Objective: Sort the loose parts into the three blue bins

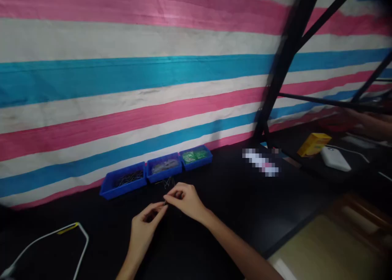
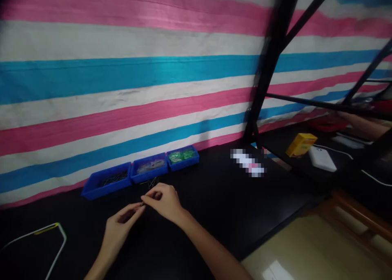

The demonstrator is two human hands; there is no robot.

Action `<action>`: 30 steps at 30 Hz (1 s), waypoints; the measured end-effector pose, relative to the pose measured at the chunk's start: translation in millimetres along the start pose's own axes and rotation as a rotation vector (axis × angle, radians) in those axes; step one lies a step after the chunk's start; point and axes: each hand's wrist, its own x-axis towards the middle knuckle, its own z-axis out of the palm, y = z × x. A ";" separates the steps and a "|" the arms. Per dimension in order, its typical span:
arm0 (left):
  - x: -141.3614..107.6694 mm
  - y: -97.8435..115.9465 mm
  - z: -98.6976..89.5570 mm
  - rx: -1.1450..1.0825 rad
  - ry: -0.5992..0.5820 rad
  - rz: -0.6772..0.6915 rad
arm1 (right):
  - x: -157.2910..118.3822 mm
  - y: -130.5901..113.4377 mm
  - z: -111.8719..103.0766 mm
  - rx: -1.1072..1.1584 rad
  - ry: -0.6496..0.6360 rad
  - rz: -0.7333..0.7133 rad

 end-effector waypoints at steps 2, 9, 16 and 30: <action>0.0 -1.1 -1.6 -0.042 0.063 -0.027 | 1.1 1.8 -0.8 0.014 -0.004 0.018; 1.1 -9.8 -1.6 -0.140 0.178 -0.131 | -4.9 11.9 10.1 0.023 -0.170 0.049; 1.4 -16.3 -2.8 -0.028 0.169 -0.025 | -11.4 9.9 15.7 -0.039 -0.242 0.030; 10.7 -15.9 -4.4 0.175 -0.117 0.093 | -0.4 18.2 10.2 0.099 -0.099 0.041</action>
